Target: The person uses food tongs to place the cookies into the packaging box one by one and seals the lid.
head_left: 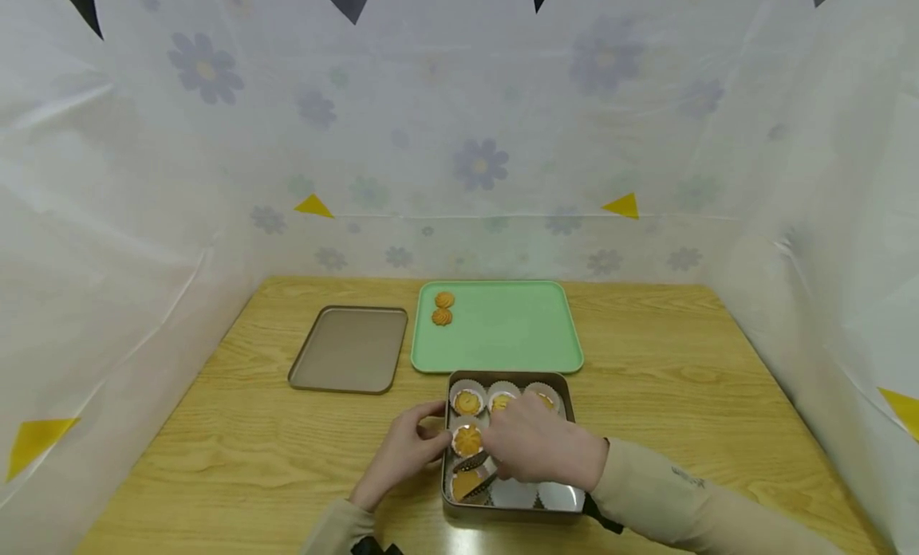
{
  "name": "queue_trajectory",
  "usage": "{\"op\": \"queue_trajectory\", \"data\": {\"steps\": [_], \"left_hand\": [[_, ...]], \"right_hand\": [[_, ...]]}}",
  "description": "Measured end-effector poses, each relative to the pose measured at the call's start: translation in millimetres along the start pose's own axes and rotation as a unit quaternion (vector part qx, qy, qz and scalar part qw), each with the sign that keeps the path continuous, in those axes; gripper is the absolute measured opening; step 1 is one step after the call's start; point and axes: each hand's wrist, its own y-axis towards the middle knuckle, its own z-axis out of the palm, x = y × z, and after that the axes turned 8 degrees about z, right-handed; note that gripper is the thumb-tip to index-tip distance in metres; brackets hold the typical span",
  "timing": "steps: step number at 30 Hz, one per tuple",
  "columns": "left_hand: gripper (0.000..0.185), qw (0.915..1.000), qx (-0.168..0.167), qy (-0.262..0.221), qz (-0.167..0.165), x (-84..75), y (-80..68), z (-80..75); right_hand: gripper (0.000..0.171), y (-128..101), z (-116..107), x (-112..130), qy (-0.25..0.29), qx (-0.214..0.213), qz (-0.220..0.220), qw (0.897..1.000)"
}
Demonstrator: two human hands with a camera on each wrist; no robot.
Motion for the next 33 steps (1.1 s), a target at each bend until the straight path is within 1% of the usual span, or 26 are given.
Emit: {"op": "queue_trajectory", "data": {"steps": [4, 6, 10, 14, 17, 20, 22, 26, 30, 33], "left_hand": [[0.056, 1.0, -0.001, 0.002, 0.004, -0.4, 0.1, -0.2], [0.056, 1.0, -0.003, -0.001, 0.005, -0.7, 0.0, -0.5], [0.056, 1.0, -0.004, 0.002, 0.006, -0.8, 1.1, -0.7], [0.056, 1.0, -0.003, 0.005, 0.006, -0.6, 1.9, -0.4], [0.056, 1.0, -0.003, 0.003, 0.004, -0.9, 1.7, -0.3], [0.056, 1.0, -0.003, 0.002, 0.004, -1.3, 1.4, -0.3], [0.057, 1.0, -0.003, 0.001, 0.005, -1.3, 1.1, -0.3], [0.057, 1.0, -0.002, 0.0, 0.004, -0.5, 0.0, 0.0], [0.057, 1.0, -0.002, -0.001, 0.0, -0.1, -0.8, 0.3], [0.057, 1.0, -0.002, 0.0, -0.001, -0.2, -1.2, 0.2]], "right_hand": [[0.03, 0.7, -3.2, -2.1, 0.014, 0.02, 0.019, 1.0], [0.031, 0.8, -4.8, -3.3, 0.012, 0.029, 0.027, 0.999], [0.034, 0.8, -6.9, -6.7, 0.004, 0.025, 0.023, 0.999], [0.032, -0.8, -8.9, -10.4, 0.013, 0.004, 0.011, 1.0], [0.031, -4.0, -9.5, -13.7, 0.02, -0.021, 0.004, 1.0], [0.029, -7.8, -7.5, -16.5, 0.023, -0.049, 0.004, 0.999], [0.027, -10.7, -4.9, -17.4, 0.021, -0.058, 0.003, 0.998], [0.028, -16.9, 3.3, -16.9, -0.009, -0.085, -0.011, 0.996], [0.031, -22.6, 13.8, -16.9, -0.039, -0.131, -0.029, 0.99], [0.029, -27.3, 20.3, -18.0, -0.048, -0.15, -0.04, 0.987]]}}
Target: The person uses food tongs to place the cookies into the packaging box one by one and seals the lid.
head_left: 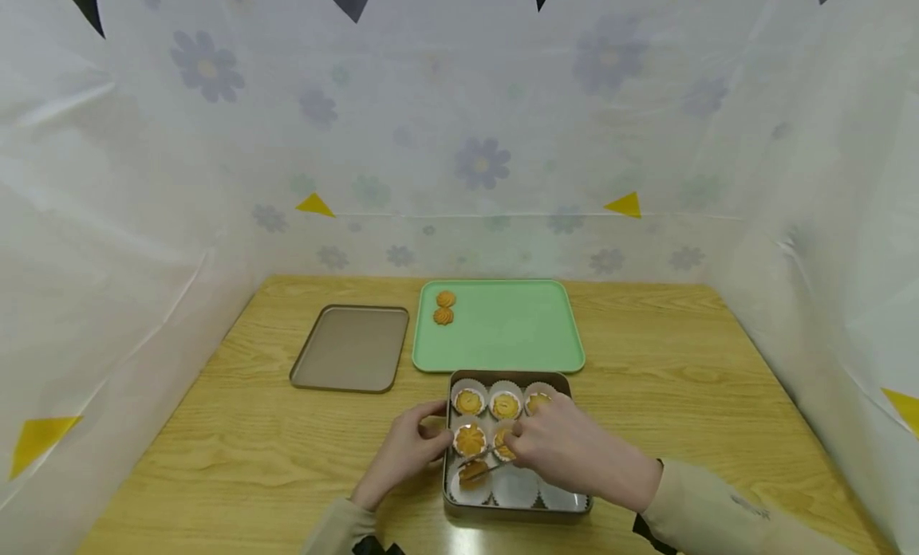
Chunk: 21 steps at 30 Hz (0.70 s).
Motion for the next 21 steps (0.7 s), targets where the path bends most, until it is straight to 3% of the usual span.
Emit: {"op": "queue_trajectory", "data": {"steps": [6, 15, 21], "left_hand": [[0.057, 1.0, -0.001, -0.001, 0.001, -0.2, 0.2, 0.2], [0.058, 1.0, -0.002, -0.009, -0.002, -2.0, -0.5, 0.5], [0.058, 0.9999, -0.003, -0.01, -0.002, -2.4, -0.6, 0.8]], "right_hand": [[0.022, -8.8, 7.9, -1.4, 0.008, -0.023, -0.013, 1.0], [0.03, -14.0, 21.9, -3.8, 0.034, -0.093, -0.017, 0.995], [0.027, -17.9, 30.8, -5.4, 0.035, -0.108, -0.02, 0.993]]}}
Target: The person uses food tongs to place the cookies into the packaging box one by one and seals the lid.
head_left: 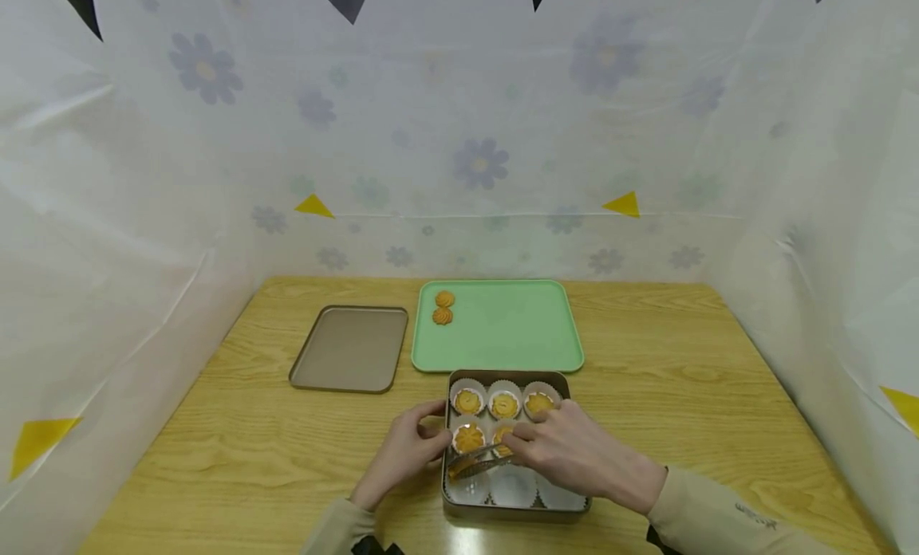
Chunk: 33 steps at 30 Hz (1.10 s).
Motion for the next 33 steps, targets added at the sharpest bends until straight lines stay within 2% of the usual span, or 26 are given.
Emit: {"op": "queue_trajectory", "data": {"steps": [15, 26, 33], "left_hand": [[0.058, 1.0, 0.002, 0.001, -0.003, -0.1, -0.5, 0.5], [0.057, 0.9999, -0.001, 0.013, 0.002, 0.0, 0.4, 0.9], [0.056, 0.9995, -0.006, 0.029, 0.009, 2.8, 2.9, 0.6]], "right_hand": [[0.029, -7.5, 11.4, 0.6, 0.008, -0.009, -0.005, 1.0], [0.036, -8.6, 4.3, -5.5, 0.026, 0.011, -0.012, 1.0], [0.032, -10.1, 0.8, -7.8, 0.028, 0.021, -0.016, 0.999]]}}
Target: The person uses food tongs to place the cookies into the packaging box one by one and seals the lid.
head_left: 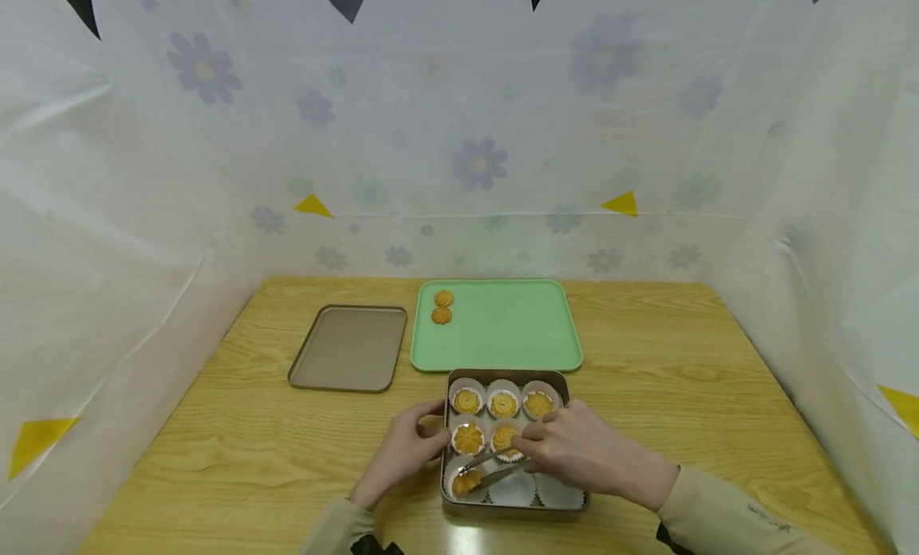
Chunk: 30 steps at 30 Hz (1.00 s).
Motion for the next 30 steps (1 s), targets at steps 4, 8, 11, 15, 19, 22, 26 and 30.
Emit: {"op": "queue_trajectory", "data": {"steps": [4, 8, 11, 15, 19, 22, 26, 30], "left_hand": [[0.056, 1.0, 0.001, 0.002, -0.001, 0.1, -0.3, -0.3], [0.057, 1.0, 0.004, 0.002, -0.002, -0.5, -1.0, -0.4], [0.057, 1.0, 0.004, 0.002, -0.002, -0.6, -1.1, -0.6], [0.057, 1.0, 0.004, 0.006, 0.0, -0.7, -1.0, -0.6], [0.057, 1.0, 0.006, 0.006, 0.0, -0.8, -1.2, -0.8], [0.057, 1.0, 0.006, 0.004, -0.002, -0.6, -1.5, -0.6], [0.057, 1.0, 0.004, 0.007, -0.003, -1.0, -1.5, -0.7], [0.057, 0.9999, 0.005, 0.009, -0.003, -1.3, -1.3, -0.6]], "right_hand": [[0.03, 0.5, 0.4, 0.3, 0.0, -0.009, -0.005, 1.0], [0.031, 1.1, 0.6, 0.6, 0.004, -0.019, -0.005, 1.0], [0.032, 1.5, 0.5, 0.8, 0.005, -0.024, 0.001, 1.0], [0.03, 2.3, 1.2, 1.1, -0.004, -0.025, 0.001, 1.0], [0.029, 2.2, 2.4, 1.7, -0.015, -0.028, -0.007, 0.999], [0.03, 1.8, 3.2, 2.0, -0.018, -0.03, -0.008, 0.999], [0.032, 1.4, 3.2, 2.7, -0.023, -0.028, -0.008, 0.999], [0.032, 0.4, 0.4, 2.7, -0.021, -0.015, -0.005, 1.0]]}}
